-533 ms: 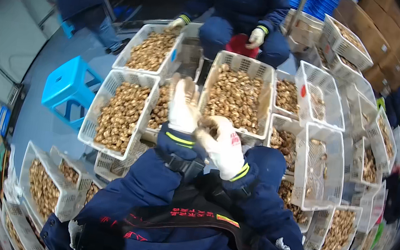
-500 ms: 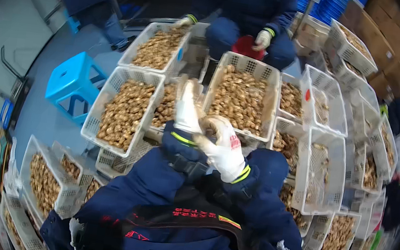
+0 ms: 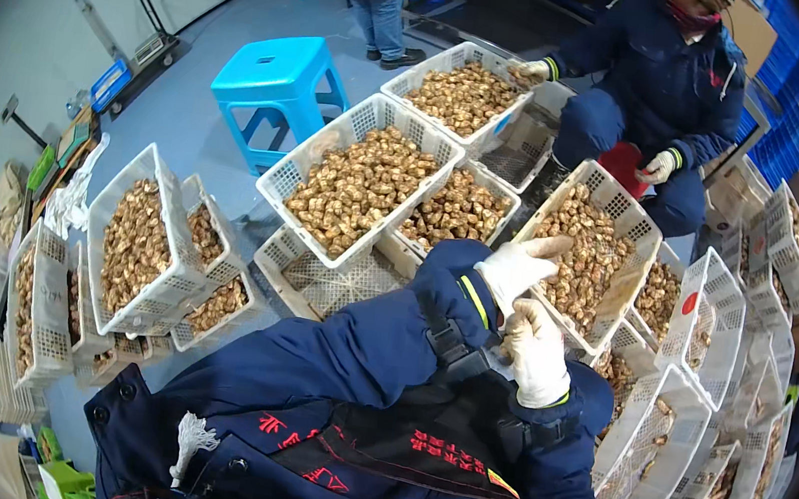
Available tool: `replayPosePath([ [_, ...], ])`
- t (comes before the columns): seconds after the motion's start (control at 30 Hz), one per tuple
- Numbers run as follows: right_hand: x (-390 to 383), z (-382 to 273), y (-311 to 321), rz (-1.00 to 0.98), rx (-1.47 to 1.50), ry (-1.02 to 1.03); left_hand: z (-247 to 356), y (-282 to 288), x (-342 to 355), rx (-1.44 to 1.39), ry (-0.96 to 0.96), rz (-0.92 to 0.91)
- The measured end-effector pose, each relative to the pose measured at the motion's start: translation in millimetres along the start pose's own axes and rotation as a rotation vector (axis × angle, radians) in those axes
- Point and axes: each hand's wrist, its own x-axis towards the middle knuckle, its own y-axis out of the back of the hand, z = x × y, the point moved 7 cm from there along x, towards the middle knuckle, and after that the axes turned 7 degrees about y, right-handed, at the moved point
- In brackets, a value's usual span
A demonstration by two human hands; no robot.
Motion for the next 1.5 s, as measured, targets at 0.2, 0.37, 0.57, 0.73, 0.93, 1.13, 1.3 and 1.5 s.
replayPosePath([
  [0.2, 4, 2, 0, 0.036, 0.055, 0.003, 4, 12, 11, 0.136, -0.099, 0.194],
  [0.37, 12, 0, 5, 0.231, 0.040, 0.138, 7, 31, 9, 0.287, -0.106, 0.512],
  [0.57, 8, -24, 13, 0.346, -0.560, 0.334, 19, 19, 5, 0.222, -0.150, 0.471],
  [0.73, 29, -73, -23, 0.100, -0.911, 0.423, 22, 81, 6, 0.019, -0.222, 0.549],
  [0.93, 31, -29, 2, 0.249, -1.381, 0.328, 54, 16, -24, 0.481, -0.474, 0.757],
  [1.13, 6, -2, -17, 0.096, -1.234, 0.347, 39, 12, -19, 0.548, -0.441, 0.585],
  [1.3, -9, 2, -6, 0.133, -1.227, 0.306, 18, -8, -10, 0.722, -0.397, 0.442],
  [1.5, -8, -40, -2, 0.286, -1.453, 0.310, 34, -1, -19, 0.966, -0.469, 0.756],
])
